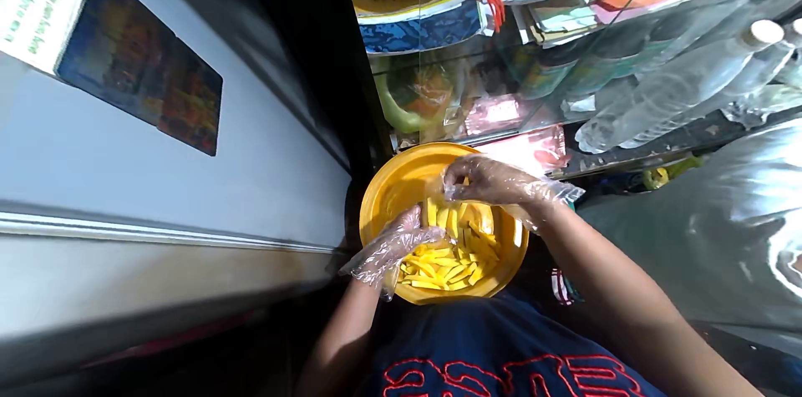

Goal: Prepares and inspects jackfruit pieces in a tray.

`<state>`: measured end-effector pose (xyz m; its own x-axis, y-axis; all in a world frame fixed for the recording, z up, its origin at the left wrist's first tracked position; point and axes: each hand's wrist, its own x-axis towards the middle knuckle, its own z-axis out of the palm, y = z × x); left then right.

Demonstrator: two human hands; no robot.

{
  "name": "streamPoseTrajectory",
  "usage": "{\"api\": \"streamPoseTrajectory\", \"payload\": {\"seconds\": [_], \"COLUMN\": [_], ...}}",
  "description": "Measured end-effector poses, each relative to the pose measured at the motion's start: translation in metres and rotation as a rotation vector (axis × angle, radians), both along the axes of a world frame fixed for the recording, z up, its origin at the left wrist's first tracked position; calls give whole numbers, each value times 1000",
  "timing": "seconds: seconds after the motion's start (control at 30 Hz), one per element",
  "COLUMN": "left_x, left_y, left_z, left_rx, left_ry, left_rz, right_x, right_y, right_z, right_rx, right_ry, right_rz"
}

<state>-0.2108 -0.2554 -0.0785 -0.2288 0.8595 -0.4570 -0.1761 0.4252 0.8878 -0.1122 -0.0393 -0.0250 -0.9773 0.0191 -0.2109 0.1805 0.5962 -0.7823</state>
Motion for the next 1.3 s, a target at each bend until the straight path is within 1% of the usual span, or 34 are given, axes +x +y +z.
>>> {"api": "streamPoseTrajectory", "payload": {"seconds": [0.03, 0.1, 0.13, 0.17, 0.27, 0.33, 0.47, 0.53, 0.63, 0.73, 0.87, 0.97, 1.1, 1.23, 1.3], "left_x": [-1, -1, -1, 0, 6, 10, 9, 8, 5, 4, 4, 4, 6, 13, 17], "left_y": [1, 2, 3, 5, 12, 13, 9, 4, 0, 1, 0, 1, 1, 0, 4], "left_z": [2, 2, 1, 2, 5, 10, 11, 10, 7, 10, 11, 11, 8, 9, 13], "left_rx": [-4, 11, 12, -4, -77, -114, -112, -96, -57, -66, -71, -78, -48, -16, -84], "left_ry": [23, 42, 55, 66, 87, 79, 78, 92, 64, 106, 138, 114, 95, 64, 68], "left_rz": [-7, -8, -10, -10, -9, 8, 0, -13, -55, -91, -75, -36, 24, 106, 136], "right_x": [2, 3, 3, 2, 1, -1, 0, 2, 7, 8, 10, 11, 14, 29, 31], "right_y": [1, 2, 0, -4, -14, -18, -16, -15, -23, -25, -27, -27, -26, -25, -26], "right_z": [1, 0, -4, -9, -18, -23, -33, -32, -23, -24, -19, -18, -25, -36, -35], "right_rx": [-29, -84, -102, -120, -157, -170, -209, -206, -194, -224, -200, -176, -171, -163, -147], "right_ry": [12, -47, -72, -87, -78, -54, -1, 19, 43, 85, 87, 105, 140, 135, 102], "right_rz": [-60, -176, -194, -176, -32, -12, -46, -75, -173, -197, -243, -266, -297, -369, -400]}}
